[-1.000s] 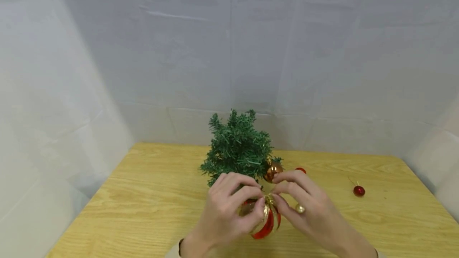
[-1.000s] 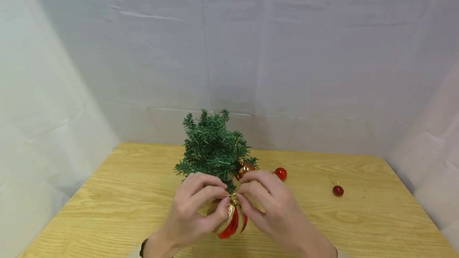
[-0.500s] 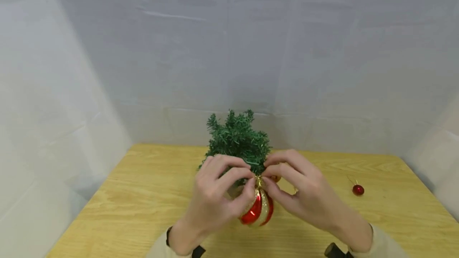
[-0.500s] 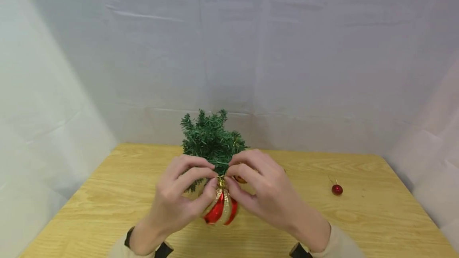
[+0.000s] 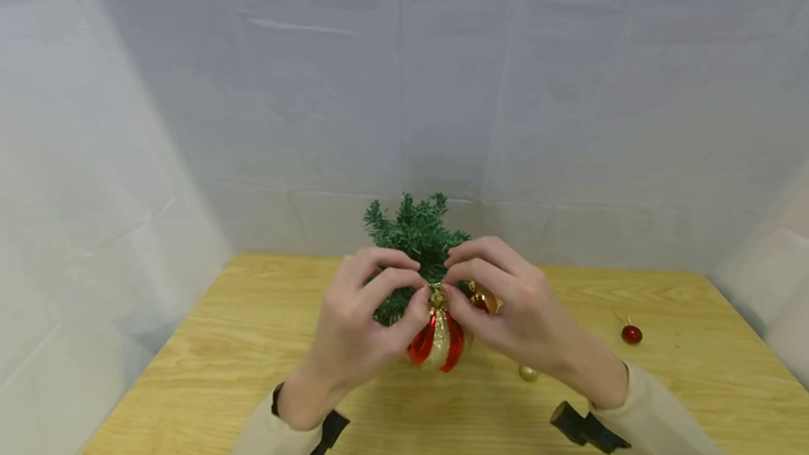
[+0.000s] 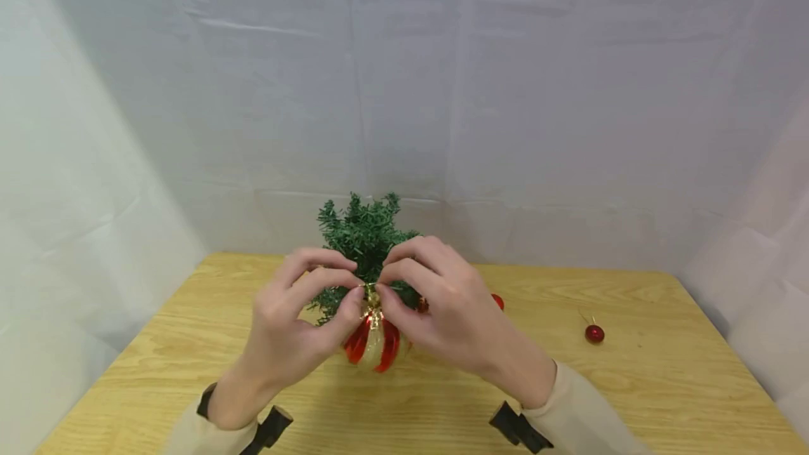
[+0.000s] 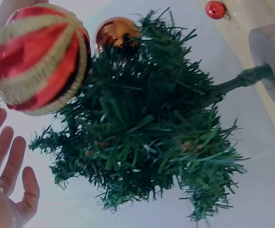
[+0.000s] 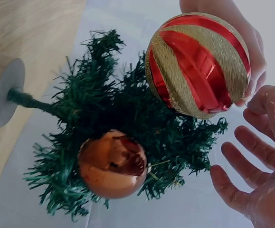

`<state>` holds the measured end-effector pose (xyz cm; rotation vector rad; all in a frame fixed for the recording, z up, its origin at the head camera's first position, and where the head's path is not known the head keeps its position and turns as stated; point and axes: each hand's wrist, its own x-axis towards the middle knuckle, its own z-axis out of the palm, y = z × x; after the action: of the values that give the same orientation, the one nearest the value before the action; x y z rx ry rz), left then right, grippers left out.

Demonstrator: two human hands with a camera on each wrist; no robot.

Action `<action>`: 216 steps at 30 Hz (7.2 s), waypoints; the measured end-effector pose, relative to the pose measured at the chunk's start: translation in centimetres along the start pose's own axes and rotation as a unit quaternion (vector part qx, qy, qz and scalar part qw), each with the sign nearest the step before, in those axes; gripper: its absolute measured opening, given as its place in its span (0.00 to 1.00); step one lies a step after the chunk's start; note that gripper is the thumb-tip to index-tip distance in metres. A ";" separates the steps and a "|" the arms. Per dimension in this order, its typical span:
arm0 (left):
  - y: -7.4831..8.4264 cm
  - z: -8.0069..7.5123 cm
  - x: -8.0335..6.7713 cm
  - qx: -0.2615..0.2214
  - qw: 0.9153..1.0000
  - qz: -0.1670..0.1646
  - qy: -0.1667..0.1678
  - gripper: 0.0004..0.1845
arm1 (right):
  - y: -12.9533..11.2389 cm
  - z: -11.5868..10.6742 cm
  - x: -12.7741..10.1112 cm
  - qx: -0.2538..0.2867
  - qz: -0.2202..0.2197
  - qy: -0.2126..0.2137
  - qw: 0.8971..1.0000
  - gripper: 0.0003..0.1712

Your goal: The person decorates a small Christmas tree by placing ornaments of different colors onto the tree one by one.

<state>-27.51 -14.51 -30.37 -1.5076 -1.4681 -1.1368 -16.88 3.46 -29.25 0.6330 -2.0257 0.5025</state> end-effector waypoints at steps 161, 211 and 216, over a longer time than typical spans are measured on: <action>-10.0 -1.8 0.1 -0.054 0.966 -0.235 -0.090 0.12 | 12.8 -13.2 -21.8 -0.173 0.424 -0.300 0.837 0.10; -8.1 -2.6 -1.2 -0.088 0.995 -0.002 -0.049 0.12 | 11.3 -13.2 -23.4 -0.209 0.415 -0.299 0.833 0.14; -7.6 -2.0 -1.2 -0.058 0.997 0.043 -0.035 0.10 | 11.3 -13.2 -23.3 -0.204 0.422 -0.307 0.829 0.13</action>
<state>-35.19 -16.21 -31.35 -1.6890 -1.3897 -1.1465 -4.90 25.43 -44.09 -0.4902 -2.8866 0.3479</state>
